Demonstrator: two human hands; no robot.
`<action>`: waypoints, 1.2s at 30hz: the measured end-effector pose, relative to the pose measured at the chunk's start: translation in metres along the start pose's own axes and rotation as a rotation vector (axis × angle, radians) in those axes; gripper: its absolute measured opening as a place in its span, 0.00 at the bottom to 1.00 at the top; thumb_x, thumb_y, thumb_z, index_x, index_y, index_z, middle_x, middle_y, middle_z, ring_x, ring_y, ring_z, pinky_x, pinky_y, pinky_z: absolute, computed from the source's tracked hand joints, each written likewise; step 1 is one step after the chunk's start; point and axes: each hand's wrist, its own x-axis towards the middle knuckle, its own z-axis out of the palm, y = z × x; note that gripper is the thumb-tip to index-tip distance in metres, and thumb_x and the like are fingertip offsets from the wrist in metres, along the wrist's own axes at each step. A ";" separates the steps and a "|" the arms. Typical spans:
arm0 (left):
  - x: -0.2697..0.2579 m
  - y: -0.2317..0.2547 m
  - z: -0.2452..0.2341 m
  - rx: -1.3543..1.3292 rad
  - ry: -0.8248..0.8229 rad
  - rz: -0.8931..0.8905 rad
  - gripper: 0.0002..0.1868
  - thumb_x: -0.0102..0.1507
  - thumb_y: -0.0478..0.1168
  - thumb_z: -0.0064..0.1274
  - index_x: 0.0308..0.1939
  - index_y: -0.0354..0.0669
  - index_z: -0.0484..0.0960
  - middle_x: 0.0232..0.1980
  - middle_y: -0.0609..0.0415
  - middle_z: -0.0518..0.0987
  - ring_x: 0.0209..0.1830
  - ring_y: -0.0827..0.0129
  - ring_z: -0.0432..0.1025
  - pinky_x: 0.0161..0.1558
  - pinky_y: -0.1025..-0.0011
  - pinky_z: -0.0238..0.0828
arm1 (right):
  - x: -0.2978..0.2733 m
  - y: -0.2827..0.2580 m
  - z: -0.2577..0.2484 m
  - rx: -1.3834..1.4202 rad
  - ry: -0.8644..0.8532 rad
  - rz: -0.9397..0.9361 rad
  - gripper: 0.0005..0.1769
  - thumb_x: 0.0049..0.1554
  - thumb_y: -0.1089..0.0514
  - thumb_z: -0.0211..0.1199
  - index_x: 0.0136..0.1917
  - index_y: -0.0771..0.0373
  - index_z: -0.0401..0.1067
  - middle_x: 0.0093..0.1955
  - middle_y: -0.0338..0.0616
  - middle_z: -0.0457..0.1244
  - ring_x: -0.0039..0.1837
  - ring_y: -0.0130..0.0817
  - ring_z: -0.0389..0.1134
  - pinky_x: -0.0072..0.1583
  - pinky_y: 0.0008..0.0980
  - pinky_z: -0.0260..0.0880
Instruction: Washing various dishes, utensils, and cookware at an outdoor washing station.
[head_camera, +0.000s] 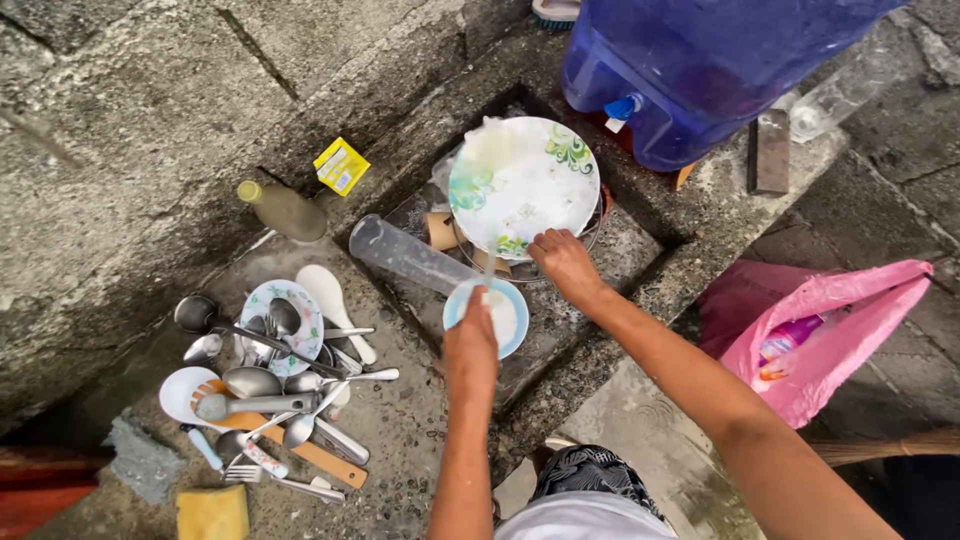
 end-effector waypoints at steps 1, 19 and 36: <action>-0.004 0.005 0.003 0.015 -0.061 -0.011 0.20 0.70 0.45 0.44 0.67 0.57 0.75 0.34 0.36 0.82 0.38 0.41 0.79 0.37 0.46 0.73 | 0.003 -0.002 -0.006 0.112 -0.001 0.043 0.16 0.47 0.67 0.65 0.51 0.65 0.75 0.50 0.47 0.68 0.57 0.44 0.69 0.61 0.44 0.70; -0.033 0.036 -0.077 -0.141 0.227 0.289 0.30 0.66 0.35 0.45 0.74 0.45 0.66 0.38 0.33 0.81 0.37 0.40 0.78 0.39 0.47 0.71 | 0.078 -0.053 -0.136 1.304 0.265 0.416 0.05 0.65 0.62 0.62 0.49 0.65 0.69 0.49 0.34 0.59 0.50 0.24 0.65 0.48 0.27 0.68; -0.146 -0.114 -0.084 -0.162 0.162 0.169 0.26 0.69 0.36 0.44 0.72 0.48 0.69 0.38 0.32 0.81 0.38 0.39 0.78 0.39 0.47 0.70 | 0.034 -0.147 -0.060 2.065 0.148 0.660 0.05 0.67 0.57 0.58 0.52 0.61 0.68 0.49 0.40 0.68 0.50 0.28 0.70 0.55 0.31 0.74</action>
